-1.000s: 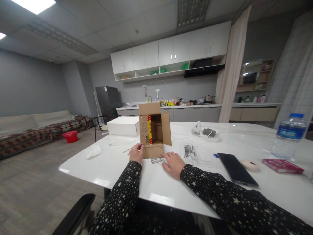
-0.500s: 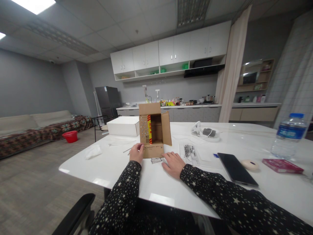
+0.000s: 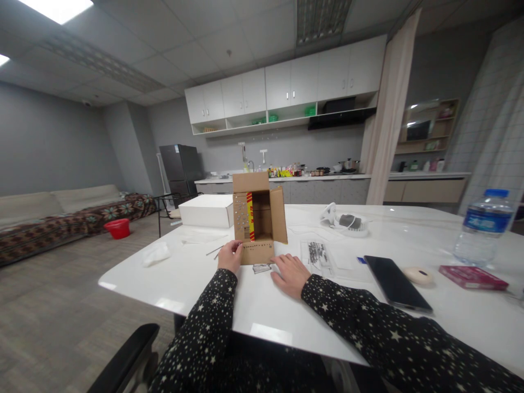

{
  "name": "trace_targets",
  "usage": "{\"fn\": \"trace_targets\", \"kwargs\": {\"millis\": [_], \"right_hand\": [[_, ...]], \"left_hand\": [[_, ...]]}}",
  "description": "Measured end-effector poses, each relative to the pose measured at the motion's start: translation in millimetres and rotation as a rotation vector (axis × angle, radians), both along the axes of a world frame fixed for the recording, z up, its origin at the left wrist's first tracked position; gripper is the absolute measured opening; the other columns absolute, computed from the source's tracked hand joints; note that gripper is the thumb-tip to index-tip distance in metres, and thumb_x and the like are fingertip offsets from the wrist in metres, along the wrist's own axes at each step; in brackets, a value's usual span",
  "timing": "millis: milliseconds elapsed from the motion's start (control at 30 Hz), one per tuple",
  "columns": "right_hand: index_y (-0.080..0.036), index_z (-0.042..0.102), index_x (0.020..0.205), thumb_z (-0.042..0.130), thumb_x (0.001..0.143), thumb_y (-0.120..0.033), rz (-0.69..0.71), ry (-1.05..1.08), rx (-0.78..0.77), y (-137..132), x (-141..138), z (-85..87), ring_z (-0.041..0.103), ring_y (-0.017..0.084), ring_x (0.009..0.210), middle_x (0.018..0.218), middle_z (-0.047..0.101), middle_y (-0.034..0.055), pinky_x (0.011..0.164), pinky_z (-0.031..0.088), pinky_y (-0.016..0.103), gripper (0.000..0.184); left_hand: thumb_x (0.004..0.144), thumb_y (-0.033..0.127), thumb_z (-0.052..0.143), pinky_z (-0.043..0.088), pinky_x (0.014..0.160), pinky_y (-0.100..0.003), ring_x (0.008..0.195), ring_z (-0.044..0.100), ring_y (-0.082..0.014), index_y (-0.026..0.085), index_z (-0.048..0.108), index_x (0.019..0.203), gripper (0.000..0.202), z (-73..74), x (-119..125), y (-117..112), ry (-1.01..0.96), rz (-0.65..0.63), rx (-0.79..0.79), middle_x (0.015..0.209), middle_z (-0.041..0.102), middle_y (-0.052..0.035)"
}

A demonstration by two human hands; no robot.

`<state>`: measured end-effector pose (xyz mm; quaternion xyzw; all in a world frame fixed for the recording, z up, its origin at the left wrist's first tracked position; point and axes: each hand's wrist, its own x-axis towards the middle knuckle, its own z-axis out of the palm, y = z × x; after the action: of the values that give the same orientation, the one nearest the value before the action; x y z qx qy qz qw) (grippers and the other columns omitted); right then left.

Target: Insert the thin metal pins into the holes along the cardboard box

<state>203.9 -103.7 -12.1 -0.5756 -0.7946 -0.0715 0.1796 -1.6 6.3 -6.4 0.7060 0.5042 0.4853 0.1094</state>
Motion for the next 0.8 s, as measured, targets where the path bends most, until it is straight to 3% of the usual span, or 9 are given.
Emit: {"fn": "trace_targets", "kwargs": {"millis": [433, 800], "right_hand": [[-0.018, 0.05, 0.122, 0.041, 0.09, -0.031, -0.014, 0.003, -0.036, -0.3, -0.9, 0.6, 0.045, 0.023, 0.105, 0.114, 0.058, 0.0092, 0.089, 0.029, 0.035, 0.036], [-0.019, 0.05, 0.122, 0.042, 0.09, -0.031, -0.006, 0.005, -0.03, -1.8, -1.1, 2.1, 0.046, 0.022, 0.103, 0.114, 0.058, 0.0086, 0.088, 0.029, 0.034, 0.035]], "left_hand": [[0.077, 0.039, 0.055, 0.052, 0.076, -0.032, 0.078, 0.066, -0.0198, 0.017, 0.071, 0.087, 0.029, 1.4, 3.1, -4.2, 0.016, -0.015, -0.056, 0.084, 0.073, -0.0063], [0.078, 0.029, 0.052, 0.052, 0.076, -0.032, 0.08, 0.066, -0.0194, 0.018, 0.069, 0.088, 0.023, -1.4, 2.1, -1.5, 0.018, -0.003, -0.045, 0.087, 0.072, -0.0058]]}}
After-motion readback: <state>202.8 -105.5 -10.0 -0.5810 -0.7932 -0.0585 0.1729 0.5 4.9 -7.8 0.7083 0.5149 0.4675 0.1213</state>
